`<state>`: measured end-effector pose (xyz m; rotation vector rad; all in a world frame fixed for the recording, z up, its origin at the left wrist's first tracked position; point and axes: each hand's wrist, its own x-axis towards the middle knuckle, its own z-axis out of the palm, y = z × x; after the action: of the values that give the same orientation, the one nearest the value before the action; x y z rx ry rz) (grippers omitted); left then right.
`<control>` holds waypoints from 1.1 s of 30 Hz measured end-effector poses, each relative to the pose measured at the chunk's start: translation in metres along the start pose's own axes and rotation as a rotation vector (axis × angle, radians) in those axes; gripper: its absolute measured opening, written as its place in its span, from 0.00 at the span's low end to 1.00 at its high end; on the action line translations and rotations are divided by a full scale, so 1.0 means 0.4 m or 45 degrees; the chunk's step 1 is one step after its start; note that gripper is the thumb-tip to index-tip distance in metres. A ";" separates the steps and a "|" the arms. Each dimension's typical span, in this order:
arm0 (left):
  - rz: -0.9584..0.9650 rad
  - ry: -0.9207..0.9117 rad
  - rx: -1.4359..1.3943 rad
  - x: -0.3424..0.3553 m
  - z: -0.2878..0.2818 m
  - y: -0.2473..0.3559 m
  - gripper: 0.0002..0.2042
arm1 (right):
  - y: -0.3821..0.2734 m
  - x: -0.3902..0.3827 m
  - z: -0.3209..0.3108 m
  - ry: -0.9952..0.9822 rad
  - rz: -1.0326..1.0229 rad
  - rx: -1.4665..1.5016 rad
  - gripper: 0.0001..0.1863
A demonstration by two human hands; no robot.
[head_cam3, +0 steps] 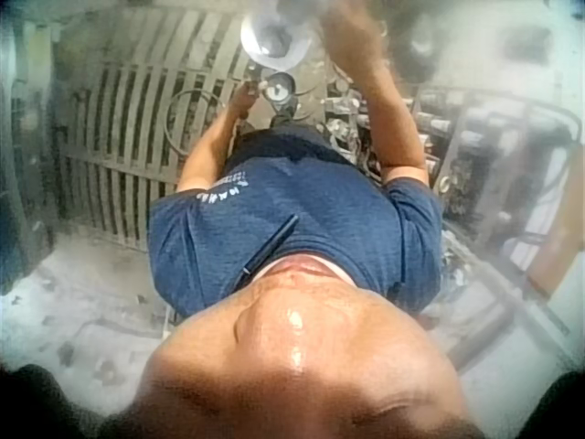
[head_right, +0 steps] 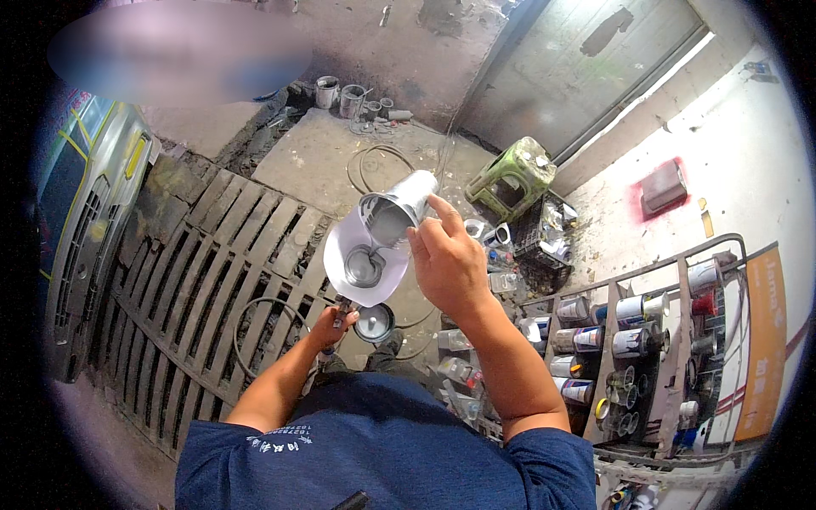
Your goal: The person scrapes a metal tool, wipes it with a paper towel, and pours liquid from a plastic bottle into a metal cup. They then pick up a spray gun, attach a hose, and pour the liquid from the cup into the spray gun's container using a funnel.
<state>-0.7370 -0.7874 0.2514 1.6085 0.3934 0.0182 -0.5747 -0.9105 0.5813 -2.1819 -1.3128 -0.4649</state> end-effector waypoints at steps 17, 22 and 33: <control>-0.037 0.039 -0.066 -0.014 0.009 0.023 0.18 | -0.016 -0.009 -0.008 0.023 -0.084 -0.063 0.10; -0.037 0.050 -0.056 -0.013 0.012 0.023 0.18 | -0.021 -0.011 -0.013 0.026 -0.084 -0.076 0.10; -0.007 0.055 -0.047 -0.007 0.012 0.028 0.18 | -0.018 -0.007 -0.012 0.021 -0.054 -0.010 0.10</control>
<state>-0.7356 -0.7928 0.2626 1.5728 0.4291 0.0557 -0.5827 -0.9128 0.5854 -2.1553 -1.3532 -0.5041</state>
